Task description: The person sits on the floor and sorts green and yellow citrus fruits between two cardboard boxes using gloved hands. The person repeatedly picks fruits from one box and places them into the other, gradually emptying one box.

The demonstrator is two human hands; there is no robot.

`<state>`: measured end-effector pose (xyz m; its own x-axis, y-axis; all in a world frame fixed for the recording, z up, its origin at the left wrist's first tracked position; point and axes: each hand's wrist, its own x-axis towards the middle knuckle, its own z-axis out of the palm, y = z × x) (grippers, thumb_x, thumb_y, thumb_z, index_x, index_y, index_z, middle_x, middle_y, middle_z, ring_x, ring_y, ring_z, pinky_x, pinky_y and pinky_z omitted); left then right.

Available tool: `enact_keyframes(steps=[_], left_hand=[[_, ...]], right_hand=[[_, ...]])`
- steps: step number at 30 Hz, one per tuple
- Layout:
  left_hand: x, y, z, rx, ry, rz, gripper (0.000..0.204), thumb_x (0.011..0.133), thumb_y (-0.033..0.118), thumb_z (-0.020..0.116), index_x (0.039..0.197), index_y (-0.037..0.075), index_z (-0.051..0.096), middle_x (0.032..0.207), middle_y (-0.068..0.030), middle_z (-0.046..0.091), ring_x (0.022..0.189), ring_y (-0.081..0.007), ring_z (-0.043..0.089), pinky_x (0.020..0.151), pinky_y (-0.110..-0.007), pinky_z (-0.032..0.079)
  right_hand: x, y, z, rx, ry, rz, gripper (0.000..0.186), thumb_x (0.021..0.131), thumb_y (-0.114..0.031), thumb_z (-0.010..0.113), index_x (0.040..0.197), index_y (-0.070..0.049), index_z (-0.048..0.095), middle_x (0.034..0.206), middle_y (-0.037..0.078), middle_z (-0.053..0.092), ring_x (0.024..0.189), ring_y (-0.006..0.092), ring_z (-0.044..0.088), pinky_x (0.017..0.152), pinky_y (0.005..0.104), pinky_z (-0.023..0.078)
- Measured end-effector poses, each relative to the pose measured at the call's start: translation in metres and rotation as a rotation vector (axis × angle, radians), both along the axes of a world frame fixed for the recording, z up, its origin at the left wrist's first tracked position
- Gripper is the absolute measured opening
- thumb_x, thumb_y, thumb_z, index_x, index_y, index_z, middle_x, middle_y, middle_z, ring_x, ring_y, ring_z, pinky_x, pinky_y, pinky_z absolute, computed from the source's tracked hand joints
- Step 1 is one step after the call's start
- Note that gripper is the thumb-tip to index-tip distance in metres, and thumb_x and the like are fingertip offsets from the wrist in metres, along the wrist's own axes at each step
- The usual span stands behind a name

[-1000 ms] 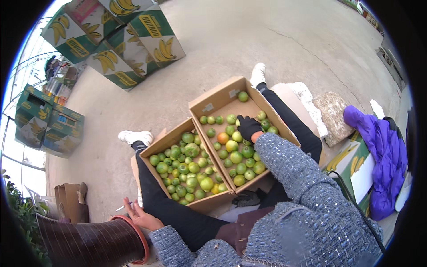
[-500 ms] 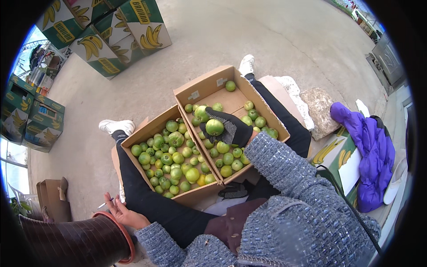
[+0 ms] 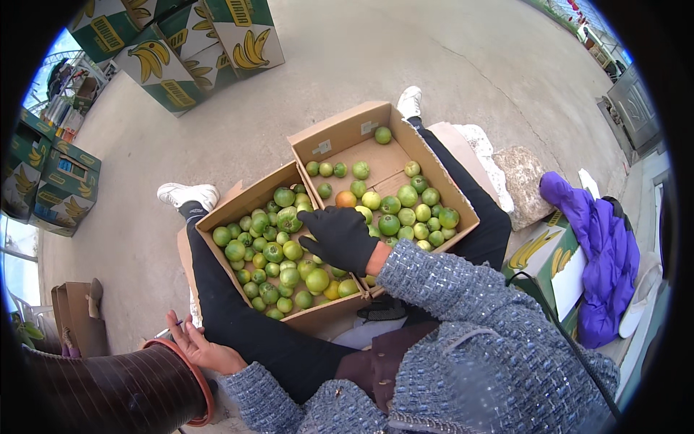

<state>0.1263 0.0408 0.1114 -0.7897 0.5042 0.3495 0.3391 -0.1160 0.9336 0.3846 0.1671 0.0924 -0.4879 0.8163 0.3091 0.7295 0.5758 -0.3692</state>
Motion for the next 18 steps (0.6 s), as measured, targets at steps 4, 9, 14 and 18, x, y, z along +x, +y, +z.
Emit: enact_keyframes(steps=[4, 9, 14, 18], left_hand=[[0.002, 0.002, 0.002, 0.006, -0.010, 0.004, 0.036, 0.093, 0.004, 0.045, 0.129, 0.002, 0.049, 0.128, -0.0065, 0.053, 0.099, -0.0139, 0.054, 0.080, -0.024, 0.041], [0.005, 0.000, 0.003, -0.047, 0.025, 0.001, 0.036, 0.094, 0.006, 0.045, 0.129, 0.002, 0.049, 0.129, -0.0061, 0.052, 0.100, -0.0148, 0.054, 0.082, -0.025, 0.040], [0.003, -0.002, 0.000, -0.062, 0.083, -0.007, 0.037, 0.095, 0.007, 0.044, 0.131, 0.003, 0.048, 0.130, -0.0057, 0.051, 0.103, -0.0156, 0.053, 0.082, -0.025, 0.039], [-0.001, -0.003, -0.001, -0.080, 0.087, -0.011, 0.037, 0.095, 0.008, 0.044, 0.132, 0.004, 0.048, 0.132, -0.0055, 0.050, 0.107, -0.0174, 0.053, 0.082, -0.027, 0.039]], right_hand=[[-0.022, -0.040, -0.010, 0.059, 0.012, 0.229, 0.031, 0.076, -0.030, 0.063, 0.094, -0.005, 0.057, 0.072, 0.008, 0.059, 0.067, 0.0234, 0.060, 0.052, 0.0392, 0.044], [-0.033, -0.041, -0.028, 0.252, -0.331, 0.162, 0.038, 0.074, -0.022, 0.059, 0.108, -0.005, 0.058, 0.076, 0.006, 0.054, 0.068, 0.0197, 0.056, 0.054, 0.0360, 0.043], [-0.015, -0.023, -0.024, 0.331, -0.202, 0.082, 0.038, 0.076, -0.014, 0.053, 0.113, -0.004, 0.054, 0.084, 0.006, 0.055, 0.076, 0.0198, 0.056, 0.064, 0.0332, 0.045], [0.015, -0.019, -0.016, 0.194, -0.108, 0.000, 0.023, 0.076, -0.013, 0.054, 0.098, -0.008, 0.057, 0.085, 0.007, 0.059, 0.075, 0.0211, 0.058, 0.063, 0.0355, 0.045]])
